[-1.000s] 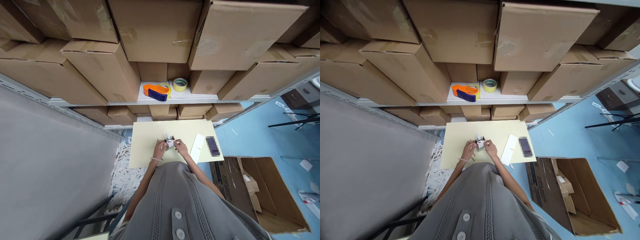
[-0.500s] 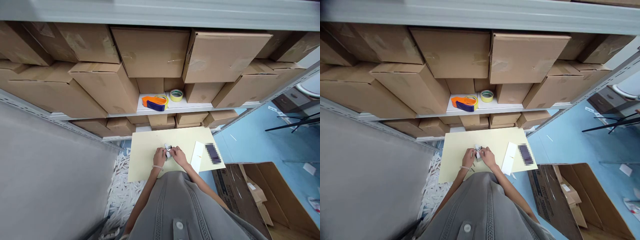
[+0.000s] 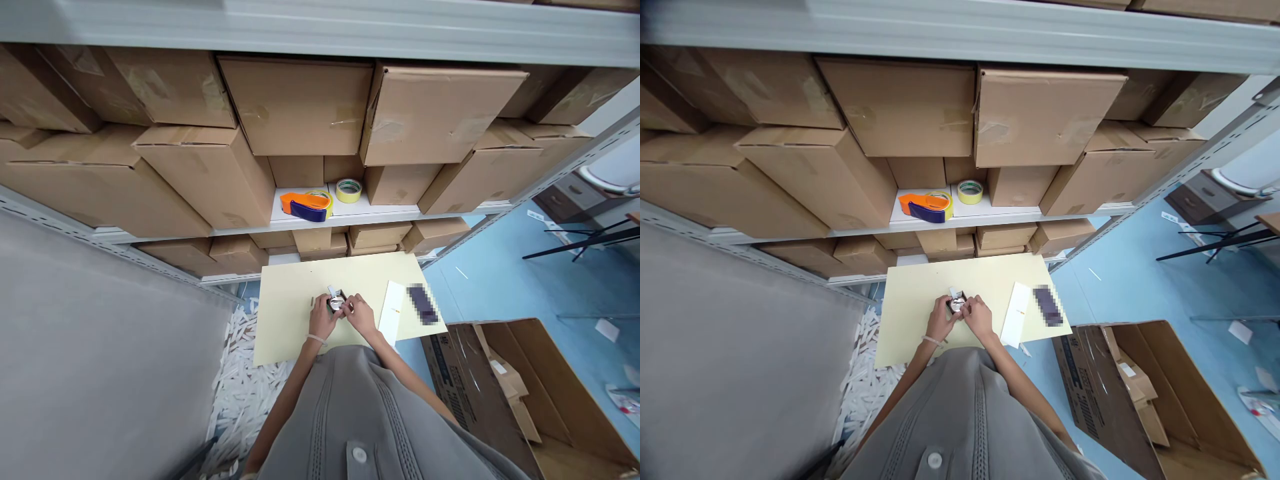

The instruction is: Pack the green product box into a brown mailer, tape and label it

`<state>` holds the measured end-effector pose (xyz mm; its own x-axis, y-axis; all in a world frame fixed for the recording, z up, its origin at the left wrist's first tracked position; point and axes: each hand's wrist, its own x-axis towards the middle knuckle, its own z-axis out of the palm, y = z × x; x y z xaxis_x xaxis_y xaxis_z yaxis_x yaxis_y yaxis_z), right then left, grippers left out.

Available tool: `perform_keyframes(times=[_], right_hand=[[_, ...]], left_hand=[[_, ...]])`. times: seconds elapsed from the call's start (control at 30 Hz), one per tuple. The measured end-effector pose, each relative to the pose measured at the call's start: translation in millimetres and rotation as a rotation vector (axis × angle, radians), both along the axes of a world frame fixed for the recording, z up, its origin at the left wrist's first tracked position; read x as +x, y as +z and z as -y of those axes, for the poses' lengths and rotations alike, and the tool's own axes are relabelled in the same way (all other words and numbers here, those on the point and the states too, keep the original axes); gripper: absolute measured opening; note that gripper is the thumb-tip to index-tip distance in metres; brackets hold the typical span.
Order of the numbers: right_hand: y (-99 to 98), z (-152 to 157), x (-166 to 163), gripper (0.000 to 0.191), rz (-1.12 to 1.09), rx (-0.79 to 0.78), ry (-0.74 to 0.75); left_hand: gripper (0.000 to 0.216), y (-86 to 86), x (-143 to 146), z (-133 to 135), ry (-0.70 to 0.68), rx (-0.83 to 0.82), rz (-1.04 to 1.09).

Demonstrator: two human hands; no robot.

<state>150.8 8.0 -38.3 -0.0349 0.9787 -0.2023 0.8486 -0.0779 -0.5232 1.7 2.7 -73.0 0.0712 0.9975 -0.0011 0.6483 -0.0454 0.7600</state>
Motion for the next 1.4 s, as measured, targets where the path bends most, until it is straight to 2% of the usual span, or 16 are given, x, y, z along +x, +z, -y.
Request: perform_keyframes(times=[0.03, 0.17, 0.53, 0.83, 0.93, 1.17, 1.3, 1.4], right_hand=[[-2.2, 0.9, 0.1, 0.01, -0.004, 0.0, 0.006], [-6.6, -0.6, -2.9, 0.024, 0.041, 0.009, 0.036], [7.8, -17.4, -32.0, 0.043, 0.363, 0.053, 0.159], [9.2, -33.9, -54.0, 0.072, 0.54, -0.084, 0.287], [8.9, -33.6, -51.5, 0.074, 0.509, -0.058, 0.32], [6.8, -19.9, -36.5, 0.063, 0.318, 0.103, 0.299], [18.6, -14.1, -33.6, 0.058, 0.209, 0.162, 0.259], [36.8, -15.0, -29.0, 0.054, 0.107, 0.209, 0.192]], left_hand=[[0.045, -0.8, -0.1, 1.2, -0.016, 0.009, 0.005], [0.053, -3.0, -2.3, 4.9, -0.028, 0.02, 0.004], [0.065, 3.9, -4.8, 4.1, -0.032, -0.012, -0.009], [0.077, 3.7, -3.3, 4.6, -0.028, -0.132, -0.003], [0.079, -0.7, -4.9, 7.6, 0.017, -0.135, 0.038], [0.074, -10.8, -6.4, 13.4, 0.037, -0.058, 0.016], [0.07, -14.7, -5.5, 10.9, 0.051, -0.043, -0.027], [0.069, -15.6, -4.1, 9.2, 0.052, -0.024, -0.04]])
